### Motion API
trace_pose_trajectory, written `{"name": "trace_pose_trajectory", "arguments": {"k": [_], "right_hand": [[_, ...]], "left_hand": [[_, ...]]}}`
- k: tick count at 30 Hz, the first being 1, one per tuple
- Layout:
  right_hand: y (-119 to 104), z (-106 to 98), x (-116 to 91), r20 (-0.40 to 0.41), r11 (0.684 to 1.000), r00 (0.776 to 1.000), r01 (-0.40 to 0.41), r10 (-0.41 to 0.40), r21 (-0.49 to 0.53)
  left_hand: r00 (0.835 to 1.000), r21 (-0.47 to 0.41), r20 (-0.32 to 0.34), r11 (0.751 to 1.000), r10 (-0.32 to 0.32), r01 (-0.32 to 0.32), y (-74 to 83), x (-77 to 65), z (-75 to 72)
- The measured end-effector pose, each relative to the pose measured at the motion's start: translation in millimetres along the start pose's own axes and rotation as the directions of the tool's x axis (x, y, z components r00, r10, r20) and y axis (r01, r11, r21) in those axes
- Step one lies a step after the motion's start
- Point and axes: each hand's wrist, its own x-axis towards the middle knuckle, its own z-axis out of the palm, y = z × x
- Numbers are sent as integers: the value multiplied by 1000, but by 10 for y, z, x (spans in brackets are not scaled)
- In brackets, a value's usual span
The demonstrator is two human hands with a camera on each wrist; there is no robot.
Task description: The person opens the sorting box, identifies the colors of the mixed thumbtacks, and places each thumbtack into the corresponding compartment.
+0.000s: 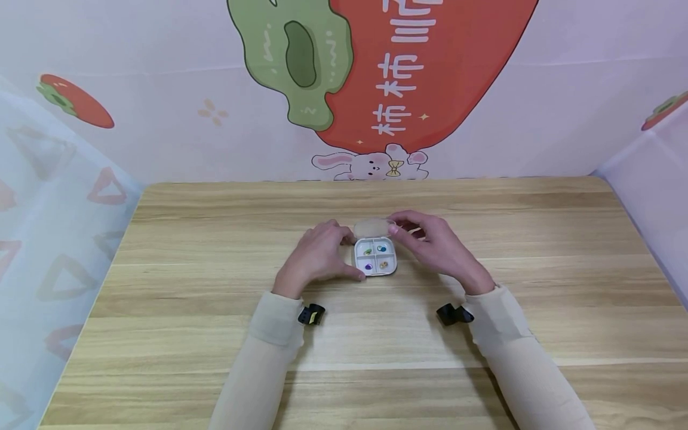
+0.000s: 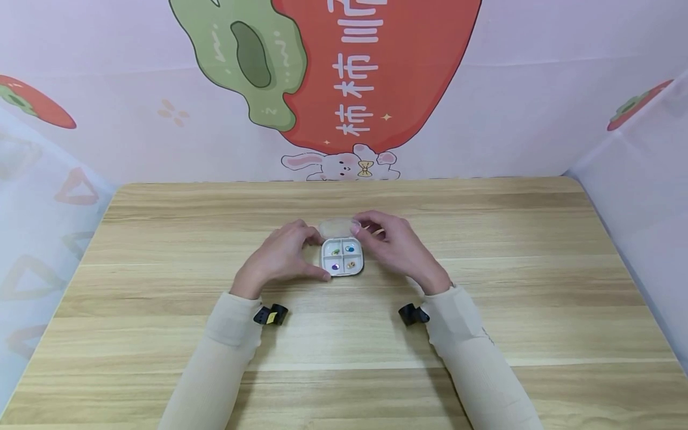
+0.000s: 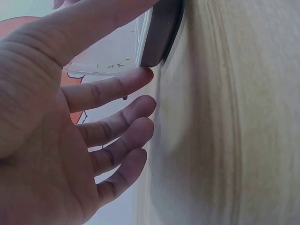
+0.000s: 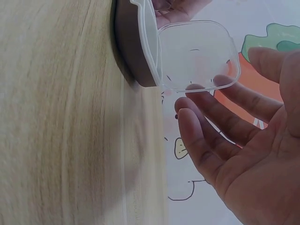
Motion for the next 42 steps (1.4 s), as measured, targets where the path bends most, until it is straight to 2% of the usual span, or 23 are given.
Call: {"name": "trace_pose_trajectory", "arguments": {"k": [7,13,25,36,42], "right_hand": [[4,12,6,3,1000,1000,-27,27,15],[3,12,2,39,1000,999,-25,25,8],[11,-59,-42,139,999,989,39,-39,2],[-5,-48,-57,164,998,985,54,-50,-18],[-8,2,-49,165,988,981,121,-104,-97]], "left_hand": [[1000,-8,7,1000,7,-7,1,-1,2],[1000,4,12,1000,23,-24,4,-2,-1],[999,34,21,998,50,-51,20,-6,-11],[996,34,43,997,75,-76,26,-15,-20],[996,19,51,997,77,-78,30,-17,-19]]}}
